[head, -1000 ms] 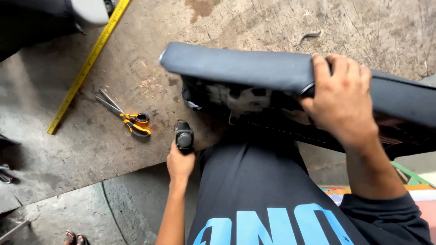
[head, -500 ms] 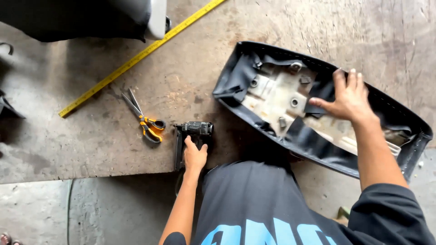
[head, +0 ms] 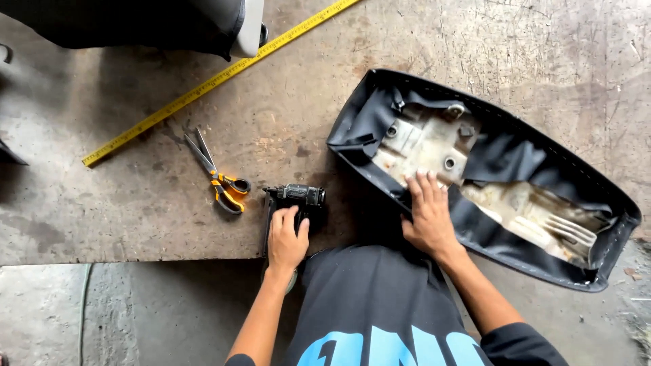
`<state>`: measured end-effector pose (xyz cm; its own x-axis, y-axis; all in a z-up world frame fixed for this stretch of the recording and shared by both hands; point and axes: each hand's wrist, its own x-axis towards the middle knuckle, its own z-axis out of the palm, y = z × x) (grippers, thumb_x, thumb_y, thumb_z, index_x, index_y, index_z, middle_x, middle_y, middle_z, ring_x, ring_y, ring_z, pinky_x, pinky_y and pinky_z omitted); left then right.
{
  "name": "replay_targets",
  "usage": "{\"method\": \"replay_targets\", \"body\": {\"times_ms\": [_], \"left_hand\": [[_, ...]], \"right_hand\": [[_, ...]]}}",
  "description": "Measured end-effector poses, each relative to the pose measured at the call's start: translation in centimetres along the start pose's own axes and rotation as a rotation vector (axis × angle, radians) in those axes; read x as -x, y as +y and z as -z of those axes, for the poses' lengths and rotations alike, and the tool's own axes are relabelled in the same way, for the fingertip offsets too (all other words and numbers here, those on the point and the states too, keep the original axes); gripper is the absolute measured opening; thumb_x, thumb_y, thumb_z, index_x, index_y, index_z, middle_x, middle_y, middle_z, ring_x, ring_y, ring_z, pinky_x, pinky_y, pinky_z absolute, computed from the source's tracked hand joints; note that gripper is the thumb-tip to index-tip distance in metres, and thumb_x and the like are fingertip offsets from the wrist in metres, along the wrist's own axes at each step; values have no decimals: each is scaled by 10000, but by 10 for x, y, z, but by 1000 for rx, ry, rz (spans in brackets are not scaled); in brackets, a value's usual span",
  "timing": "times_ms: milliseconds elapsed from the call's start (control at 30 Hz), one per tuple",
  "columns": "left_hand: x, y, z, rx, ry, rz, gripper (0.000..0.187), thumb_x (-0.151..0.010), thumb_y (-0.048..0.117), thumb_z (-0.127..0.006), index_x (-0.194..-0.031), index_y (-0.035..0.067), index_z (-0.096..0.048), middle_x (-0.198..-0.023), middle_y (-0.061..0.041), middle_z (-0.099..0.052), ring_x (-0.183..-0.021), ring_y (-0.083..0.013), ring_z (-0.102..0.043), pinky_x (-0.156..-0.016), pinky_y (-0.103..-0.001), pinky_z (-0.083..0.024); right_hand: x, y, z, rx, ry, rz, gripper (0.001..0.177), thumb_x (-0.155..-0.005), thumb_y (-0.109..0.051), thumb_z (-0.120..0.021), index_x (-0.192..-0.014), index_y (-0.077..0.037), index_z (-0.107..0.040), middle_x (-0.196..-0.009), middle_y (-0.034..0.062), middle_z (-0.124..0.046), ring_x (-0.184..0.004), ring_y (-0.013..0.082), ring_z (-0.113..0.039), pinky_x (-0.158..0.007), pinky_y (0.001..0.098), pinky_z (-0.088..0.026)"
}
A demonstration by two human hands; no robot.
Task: Trimming excess vinyl material from a motorcycle seat frame after stapling it in place.
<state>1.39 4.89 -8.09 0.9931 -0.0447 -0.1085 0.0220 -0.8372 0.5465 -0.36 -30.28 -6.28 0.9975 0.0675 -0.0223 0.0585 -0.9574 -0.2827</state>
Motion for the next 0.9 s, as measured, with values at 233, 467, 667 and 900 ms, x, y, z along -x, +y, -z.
{"method": "replay_targets", "body": {"times_ms": [233, 467, 667, 900], "left_hand": [[-93, 37, -33, 146, 141, -333, 733, -897, 215, -783, -1550, 59, -490, -1459, -253, -499, -1299, -480, -574, -1048, -554, -523], [-152, 73, -43, 420, 118, -567, 608, -995, 337, -716, -1486, 129, -425, -1616, -194, -417, -1403, -465, -488, -1099, -572, -473], [-184, 144, -34, 576, 264, -629, 472, -1017, 538, -602, -1317, 185, -507, -1220, -87, -662, -1106, -320, -650, -912, -450, -552], [-215, 202, -14, 462, 473, -497, 446, -1053, 517, -577, -1273, 136, -649, -1001, -89, -696, -878, -314, -706, -764, -422, -602]], "right_hand": [[-7, 7, -10, 303, 150, 184, 1016, -490, -280, -781, -1482, -324, -568, -1371, 114, -570, -1299, 418, -553, -987, 510, -477], [-47, 27, 110, -66, -88, 67, 884, -529, -332, -890, -1381, -361, -659, -1125, 53, -672, -1071, 377, -674, -867, 522, -596], [-120, 70, 224, -370, -500, -181, 898, -612, -346, -906, -1464, -310, -623, -1301, 96, -678, -1197, 339, -673, -998, 482, -520], [-249, 44, 243, -551, -565, -125, 512, -1091, -410, -447, -1470, -114, -621, -1370, 257, -687, -1371, 418, -569, -1147, 585, -424]]}}
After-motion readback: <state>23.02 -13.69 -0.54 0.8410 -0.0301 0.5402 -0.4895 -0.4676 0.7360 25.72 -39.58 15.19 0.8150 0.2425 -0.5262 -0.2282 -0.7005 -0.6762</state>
